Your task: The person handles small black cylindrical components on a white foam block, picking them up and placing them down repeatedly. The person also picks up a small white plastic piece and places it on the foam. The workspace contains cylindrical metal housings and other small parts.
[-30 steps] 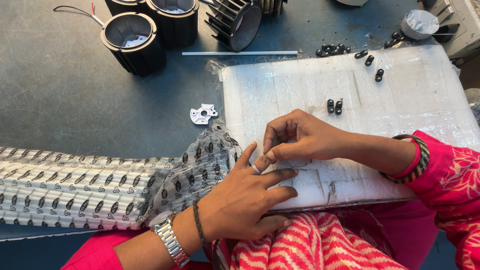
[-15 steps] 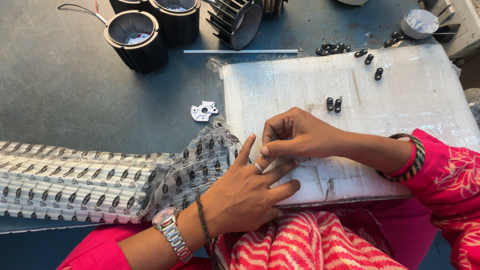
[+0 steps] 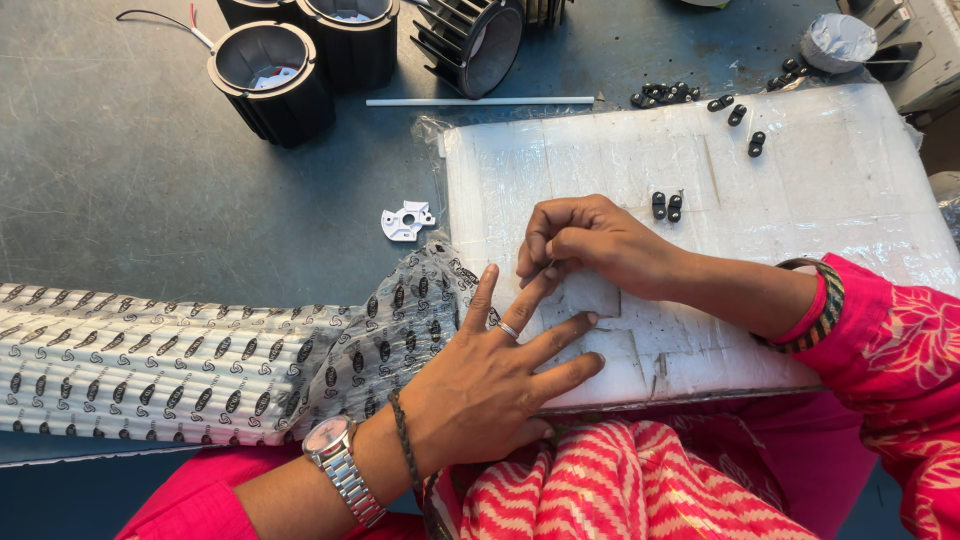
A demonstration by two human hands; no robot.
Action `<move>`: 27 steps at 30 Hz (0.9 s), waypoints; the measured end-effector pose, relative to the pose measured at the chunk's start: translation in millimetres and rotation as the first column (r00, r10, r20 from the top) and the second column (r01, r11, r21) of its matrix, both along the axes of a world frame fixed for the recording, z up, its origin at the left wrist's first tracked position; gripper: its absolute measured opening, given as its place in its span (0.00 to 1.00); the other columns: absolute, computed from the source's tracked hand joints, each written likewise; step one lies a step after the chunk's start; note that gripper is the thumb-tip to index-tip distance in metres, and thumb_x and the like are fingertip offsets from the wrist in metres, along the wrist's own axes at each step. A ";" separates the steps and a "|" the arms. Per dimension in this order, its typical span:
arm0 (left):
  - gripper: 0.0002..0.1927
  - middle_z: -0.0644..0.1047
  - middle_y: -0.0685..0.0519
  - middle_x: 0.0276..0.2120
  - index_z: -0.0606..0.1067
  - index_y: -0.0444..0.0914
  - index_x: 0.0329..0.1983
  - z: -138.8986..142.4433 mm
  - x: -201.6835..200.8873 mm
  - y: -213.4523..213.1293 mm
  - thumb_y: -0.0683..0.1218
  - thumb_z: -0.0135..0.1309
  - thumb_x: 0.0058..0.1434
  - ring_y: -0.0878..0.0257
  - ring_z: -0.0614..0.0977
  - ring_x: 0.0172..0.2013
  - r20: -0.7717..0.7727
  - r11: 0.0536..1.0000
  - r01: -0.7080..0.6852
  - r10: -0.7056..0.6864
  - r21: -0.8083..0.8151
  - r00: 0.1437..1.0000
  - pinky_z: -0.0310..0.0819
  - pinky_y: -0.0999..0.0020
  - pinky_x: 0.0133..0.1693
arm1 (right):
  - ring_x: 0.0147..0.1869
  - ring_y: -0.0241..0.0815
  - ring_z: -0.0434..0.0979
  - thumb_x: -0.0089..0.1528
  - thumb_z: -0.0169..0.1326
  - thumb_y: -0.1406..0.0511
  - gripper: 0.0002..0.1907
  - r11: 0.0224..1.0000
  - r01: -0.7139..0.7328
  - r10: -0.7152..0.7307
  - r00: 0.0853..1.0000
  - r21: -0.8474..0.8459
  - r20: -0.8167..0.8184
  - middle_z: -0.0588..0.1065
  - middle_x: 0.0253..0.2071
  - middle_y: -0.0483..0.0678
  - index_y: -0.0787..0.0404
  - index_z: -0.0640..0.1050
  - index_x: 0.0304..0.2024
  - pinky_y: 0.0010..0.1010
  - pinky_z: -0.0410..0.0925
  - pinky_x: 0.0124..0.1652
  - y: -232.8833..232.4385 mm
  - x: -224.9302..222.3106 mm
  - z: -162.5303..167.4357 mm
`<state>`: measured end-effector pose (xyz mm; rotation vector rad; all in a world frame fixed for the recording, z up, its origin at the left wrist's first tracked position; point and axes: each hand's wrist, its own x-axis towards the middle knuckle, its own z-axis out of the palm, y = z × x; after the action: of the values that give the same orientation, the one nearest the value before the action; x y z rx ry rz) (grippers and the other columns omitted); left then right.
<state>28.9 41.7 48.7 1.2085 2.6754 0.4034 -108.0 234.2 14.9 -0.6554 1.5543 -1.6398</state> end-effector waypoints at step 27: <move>0.43 0.57 0.49 0.73 0.65 0.52 0.70 -16.4 6.0 -9.7 0.67 0.61 0.51 0.37 0.44 0.74 0.056 0.985 -0.001 -0.009 0.175 0.998 0.23 0.23 0.64 | 0.41 0.33 0.83 0.66 0.56 0.64 0.12 0.990 -0.037 0.051 0.994 0.136 -0.101 0.82 0.38 0.48 0.68 0.81 0.43 0.27 0.78 0.44 -1.5 5.5 -0.1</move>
<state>34.9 32.0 32.3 1.2282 2.6343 0.6746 -102.6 232.7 14.8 -0.7078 1.6963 -1.4751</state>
